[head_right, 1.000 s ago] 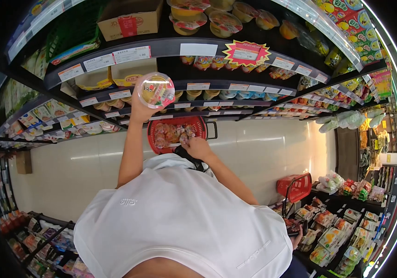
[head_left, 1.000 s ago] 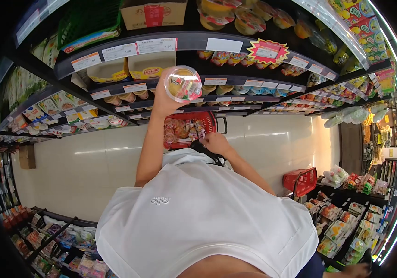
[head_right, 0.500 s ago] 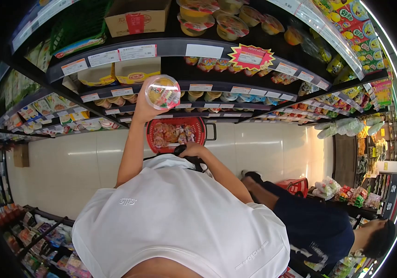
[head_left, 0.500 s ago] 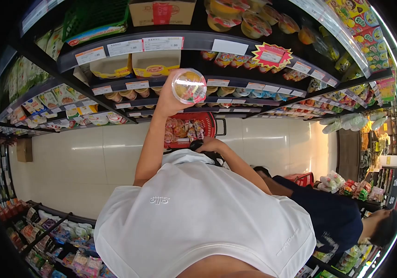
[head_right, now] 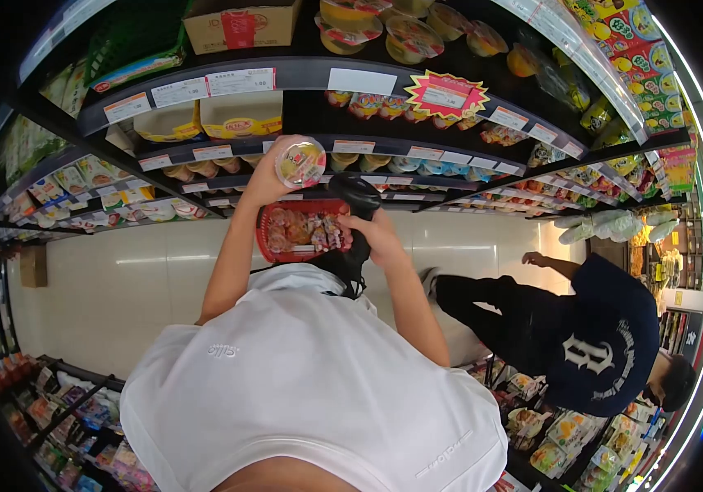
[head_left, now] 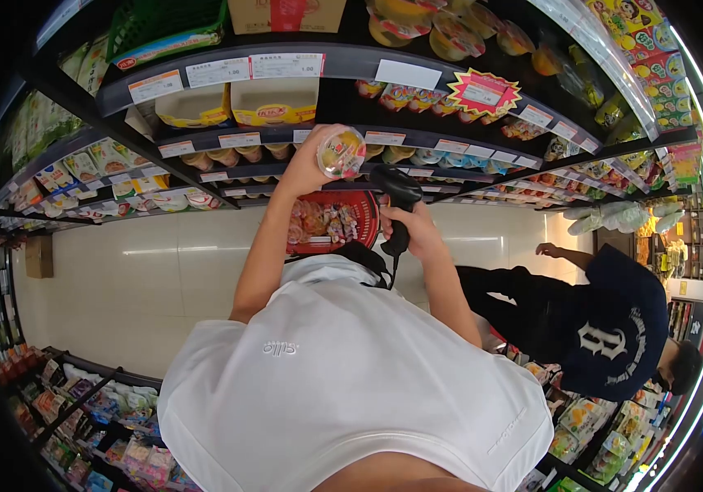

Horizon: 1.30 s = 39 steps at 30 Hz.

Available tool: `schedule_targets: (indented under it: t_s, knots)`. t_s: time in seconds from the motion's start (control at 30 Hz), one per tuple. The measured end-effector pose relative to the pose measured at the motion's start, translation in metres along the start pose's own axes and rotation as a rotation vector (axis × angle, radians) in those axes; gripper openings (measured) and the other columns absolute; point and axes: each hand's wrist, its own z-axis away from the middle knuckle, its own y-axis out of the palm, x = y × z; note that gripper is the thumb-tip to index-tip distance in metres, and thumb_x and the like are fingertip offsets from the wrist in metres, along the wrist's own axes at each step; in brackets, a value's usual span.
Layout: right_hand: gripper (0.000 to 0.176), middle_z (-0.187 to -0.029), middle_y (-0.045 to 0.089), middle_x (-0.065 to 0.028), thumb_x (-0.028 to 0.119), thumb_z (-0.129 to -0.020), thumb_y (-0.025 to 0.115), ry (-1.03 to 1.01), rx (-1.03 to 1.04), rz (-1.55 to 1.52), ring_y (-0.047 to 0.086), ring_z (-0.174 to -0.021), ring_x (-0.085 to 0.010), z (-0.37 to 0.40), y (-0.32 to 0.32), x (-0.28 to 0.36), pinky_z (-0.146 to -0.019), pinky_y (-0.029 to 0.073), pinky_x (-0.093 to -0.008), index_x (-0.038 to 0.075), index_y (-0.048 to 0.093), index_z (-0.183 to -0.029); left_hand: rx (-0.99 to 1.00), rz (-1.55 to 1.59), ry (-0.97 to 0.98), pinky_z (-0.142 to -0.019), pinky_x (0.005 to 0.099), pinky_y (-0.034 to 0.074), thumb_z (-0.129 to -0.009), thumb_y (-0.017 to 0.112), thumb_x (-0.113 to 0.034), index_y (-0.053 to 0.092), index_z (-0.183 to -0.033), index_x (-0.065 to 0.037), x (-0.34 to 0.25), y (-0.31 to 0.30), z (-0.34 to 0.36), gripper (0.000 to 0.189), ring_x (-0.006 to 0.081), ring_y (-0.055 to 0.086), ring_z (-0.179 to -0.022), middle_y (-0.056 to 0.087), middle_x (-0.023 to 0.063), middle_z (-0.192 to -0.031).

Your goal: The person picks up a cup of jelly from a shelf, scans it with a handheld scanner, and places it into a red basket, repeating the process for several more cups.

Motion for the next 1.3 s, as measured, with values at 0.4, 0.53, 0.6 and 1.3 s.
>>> schedule_targets:
  t_s: [0.4, 0.53, 0.6, 1.3]
  knots:
    - [0.011, -0.058, 0.056, -0.0003, 0.01, -0.084, 0.071, -0.247, -0.189, 0.683, 0.051, -0.048, -0.0079, 0.001, 0.027, -0.015, -0.046, 0.04, -0.0263, -0.001, 0.068, -0.087, 0.063, -0.031, -0.089, -0.099, 0.0319, 0.045, -0.066, 0.08, 0.002, 0.058, -0.125, -0.006, 0.002, 0.0, 0.006, 0.064, 0.0226, 0.059, -0.115, 0.061, 0.0077, -0.124]
    - [0.015, -0.058, 0.057, -0.0003, 0.014, -0.084, 0.072, -0.251, -0.193, 0.728, 0.051, -0.047, -0.0081, 0.0, 0.025, -0.021, -0.045, 0.04, -0.0271, 0.0, 0.068, -0.087, 0.094, 0.001, -0.083, -0.098, 0.0311, 0.046, -0.065, 0.082, 0.0, 0.061, -0.123, -0.006, 0.002, -0.001, 0.007, 0.062, 0.0207, 0.062, -0.111, 0.064, 0.007, -0.121]
    - [0.018, -0.059, 0.059, -0.0019, 0.016, -0.083, 0.073, -0.226, -0.194, 0.756, 0.053, -0.048, -0.01, -0.001, 0.025, -0.022, -0.048, 0.043, -0.029, 0.0, 0.069, -0.09, 0.109, 0.026, -0.088, -0.097, 0.0309, 0.047, -0.065, 0.083, 0.0, 0.061, -0.123, -0.006, 0.003, -0.001, 0.007, 0.062, 0.02, 0.062, -0.11, 0.065, 0.0069, -0.12]
    - [0.027, -0.08, 0.071, -0.013, 0.017, -0.079, 0.074, -0.191, -0.228, 0.861, 0.065, -0.07, -0.0225, 0.004, 0.021, -0.023, -0.07, 0.051, -0.0363, -0.001, 0.069, -0.099, 0.096, -0.061, -0.038, -0.098, 0.0315, 0.047, -0.065, 0.083, 0.0, 0.066, -0.122, -0.005, 0.003, 0.001, 0.006, 0.059, 0.0206, 0.064, -0.11, 0.068, 0.0083, -0.12]
